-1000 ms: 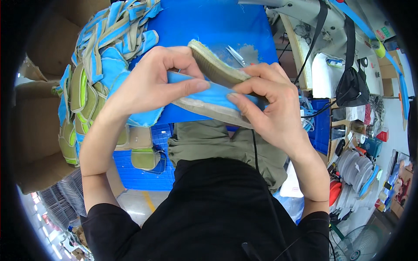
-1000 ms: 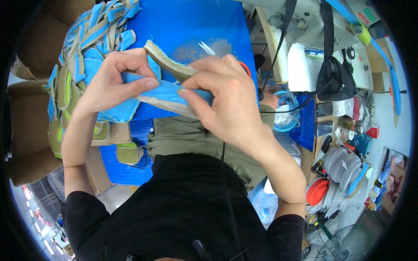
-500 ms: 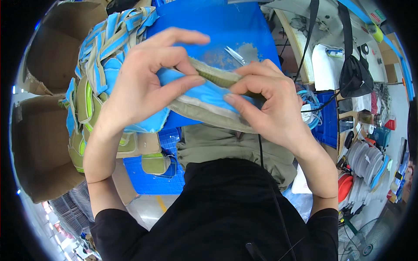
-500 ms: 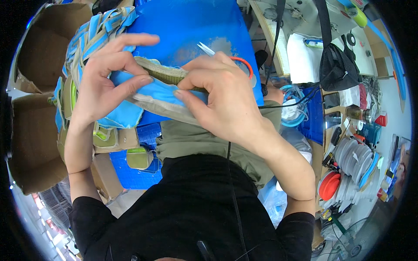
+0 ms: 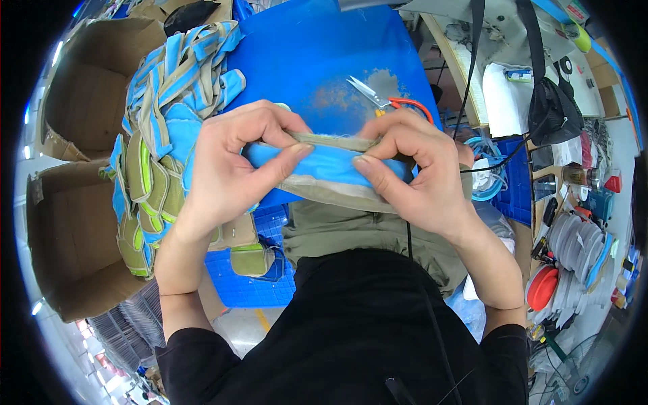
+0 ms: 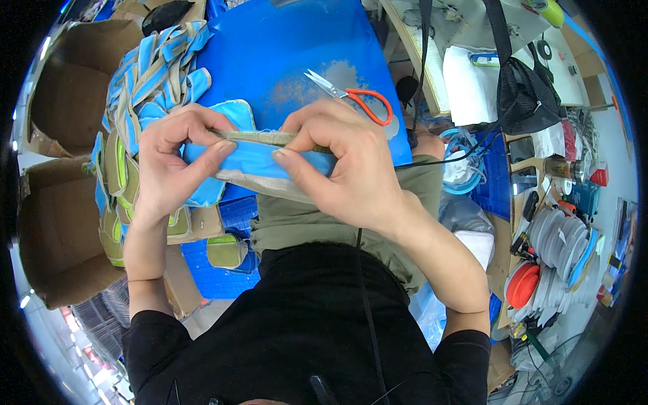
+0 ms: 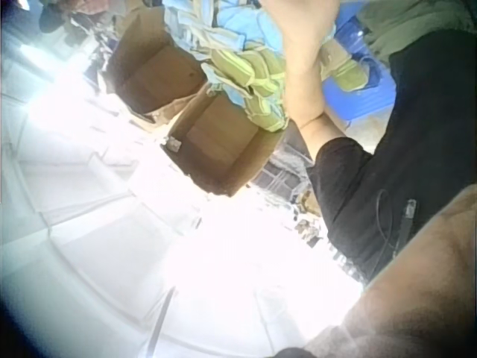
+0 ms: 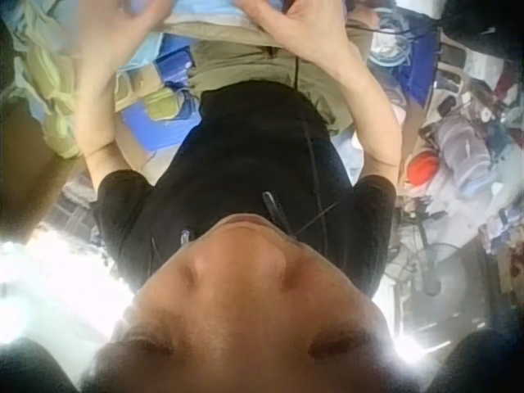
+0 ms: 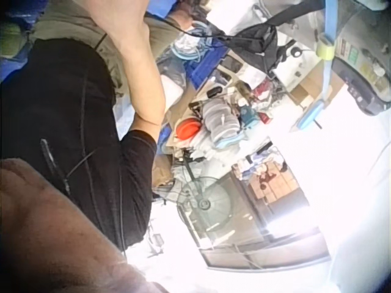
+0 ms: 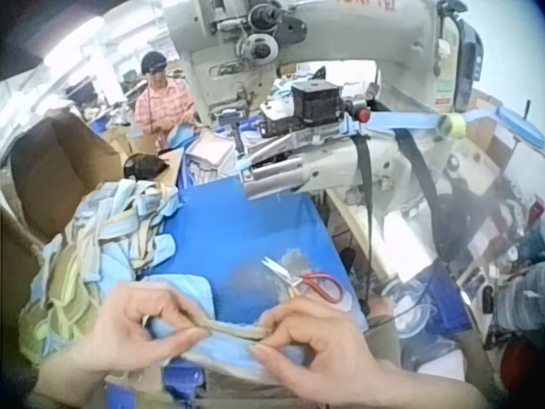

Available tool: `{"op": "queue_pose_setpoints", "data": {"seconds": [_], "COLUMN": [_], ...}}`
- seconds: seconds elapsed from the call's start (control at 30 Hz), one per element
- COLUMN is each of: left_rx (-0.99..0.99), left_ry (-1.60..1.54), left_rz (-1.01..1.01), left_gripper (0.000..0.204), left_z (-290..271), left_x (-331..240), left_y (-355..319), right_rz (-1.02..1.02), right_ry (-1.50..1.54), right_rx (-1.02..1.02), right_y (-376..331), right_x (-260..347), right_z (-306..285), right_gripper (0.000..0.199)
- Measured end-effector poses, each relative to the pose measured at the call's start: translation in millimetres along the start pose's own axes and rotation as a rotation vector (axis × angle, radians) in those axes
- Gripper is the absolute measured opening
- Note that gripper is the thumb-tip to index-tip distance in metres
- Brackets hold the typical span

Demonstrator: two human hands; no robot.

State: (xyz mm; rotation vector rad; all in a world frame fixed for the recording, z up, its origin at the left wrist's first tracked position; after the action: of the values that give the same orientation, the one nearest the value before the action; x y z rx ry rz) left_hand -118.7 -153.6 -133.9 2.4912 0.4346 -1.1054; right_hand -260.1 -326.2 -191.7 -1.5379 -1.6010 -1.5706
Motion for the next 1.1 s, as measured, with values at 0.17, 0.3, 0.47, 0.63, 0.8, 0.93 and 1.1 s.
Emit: {"op": "queue_pose_setpoints", "data": {"seconds": [0.17, 0.3, 0.47, 0.63, 0.8, 0.93, 1.1], "left_rx": [-0.055, -0.085, -0.086, -0.08, -0.071, -0.052, 0.0], "left_ry": [-0.021, -0.017, -0.013, -0.015, -0.012, 0.028, 0.036], "left_rz": [-0.056, -0.066, -0.037, -0.024, -0.037, -0.032, -0.043], "left_gripper": [0.014, 0.017, 0.02, 0.02, 0.02, 0.023, 0.023], "left_z": [2, 3, 3, 3, -1, -14, -34], "left_x": [-2, -4, -8, -14, -27, -46, -66], "left_y": [-7, -11, -13, -13, -15, -12, 1], "right_rz": [-0.019, -0.018, -0.014, -0.012, -0.003, 0.014, 0.06], "right_ry": [0.026, 0.027, 0.018, 0.05, 0.093, 0.125, 0.121], "right_rx": [-0.008, -0.004, -0.003, -0.006, -0.005, -0.001, 0.022], "right_y": [0, 0, -2, -5, -9, -6, 10], "right_x": [-1, -1, 2, 2, 13, 29, 51], "right_z": [4, 4, 3, 3, 0, -2, -10], "right_gripper": [0.017, 0.02, 0.023, 0.024, 0.025, 0.026, 0.018]}}
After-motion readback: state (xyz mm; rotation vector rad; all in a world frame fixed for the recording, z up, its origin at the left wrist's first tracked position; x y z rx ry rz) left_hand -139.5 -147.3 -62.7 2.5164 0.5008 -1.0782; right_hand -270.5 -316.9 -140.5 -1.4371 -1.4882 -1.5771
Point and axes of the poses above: each hand's wrist, its own y-axis towards the middle knuckle, its own z-axis out of the palm, x = y × z, the point moved 4 cm from there along y, towards the middle knuckle, and after that the axes turned 1 degree about x, right-handed, at the moved point
